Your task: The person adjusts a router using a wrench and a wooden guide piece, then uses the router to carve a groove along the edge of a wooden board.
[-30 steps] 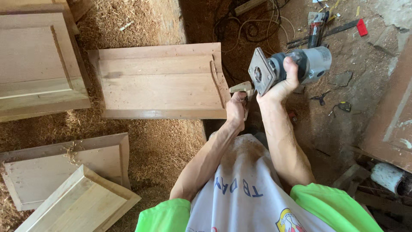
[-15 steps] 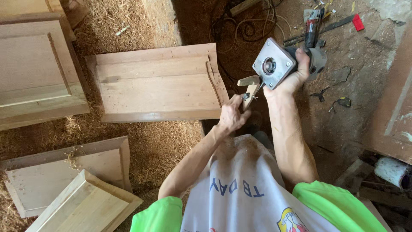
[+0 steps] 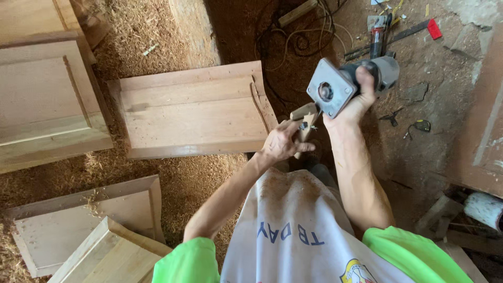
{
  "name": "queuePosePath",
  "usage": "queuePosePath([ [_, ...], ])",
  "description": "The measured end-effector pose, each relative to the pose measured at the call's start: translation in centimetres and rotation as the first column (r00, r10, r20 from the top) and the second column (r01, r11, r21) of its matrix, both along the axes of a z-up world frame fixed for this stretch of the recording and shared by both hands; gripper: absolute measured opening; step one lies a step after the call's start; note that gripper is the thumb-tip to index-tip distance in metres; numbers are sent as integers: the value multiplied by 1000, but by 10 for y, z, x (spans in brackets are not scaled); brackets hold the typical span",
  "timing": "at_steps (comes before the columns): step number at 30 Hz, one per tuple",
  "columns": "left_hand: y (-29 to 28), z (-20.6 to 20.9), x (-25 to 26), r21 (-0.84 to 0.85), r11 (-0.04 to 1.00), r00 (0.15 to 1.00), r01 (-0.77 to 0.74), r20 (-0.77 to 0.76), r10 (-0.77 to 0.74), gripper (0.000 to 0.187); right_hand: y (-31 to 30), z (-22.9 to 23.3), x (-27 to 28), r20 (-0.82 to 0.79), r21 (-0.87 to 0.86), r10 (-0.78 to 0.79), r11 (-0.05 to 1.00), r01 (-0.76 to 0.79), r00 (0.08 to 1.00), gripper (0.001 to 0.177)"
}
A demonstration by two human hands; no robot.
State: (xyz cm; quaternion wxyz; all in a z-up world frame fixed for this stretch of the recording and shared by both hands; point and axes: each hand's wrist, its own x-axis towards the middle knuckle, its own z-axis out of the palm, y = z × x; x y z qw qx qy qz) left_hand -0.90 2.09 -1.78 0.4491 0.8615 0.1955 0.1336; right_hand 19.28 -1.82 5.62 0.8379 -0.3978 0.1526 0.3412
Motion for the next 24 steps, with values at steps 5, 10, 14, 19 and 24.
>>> queuePosePath([
  [5,28,-5,-27,-113,989,995,-97,-29,94,62,-9,5,-14,139,-187,192,968,-165,971,55],
  [10,92,-35,-63,110,862,855,-495,-119,505,18,-27,3,-42,539,-383,476,873,-300,695,51],
  [14,142,-40,-74,353,793,845,-497,-8,534,23,-34,-10,-67,675,-486,589,808,-333,445,55],
  [19,199,-64,-37,505,788,891,-352,-78,448,41,-19,-42,-95,850,-441,408,897,-29,-334,64],
  [24,232,-76,-12,632,730,899,-260,-117,422,50,-10,-75,-114,887,-451,398,855,-255,-233,74],
])
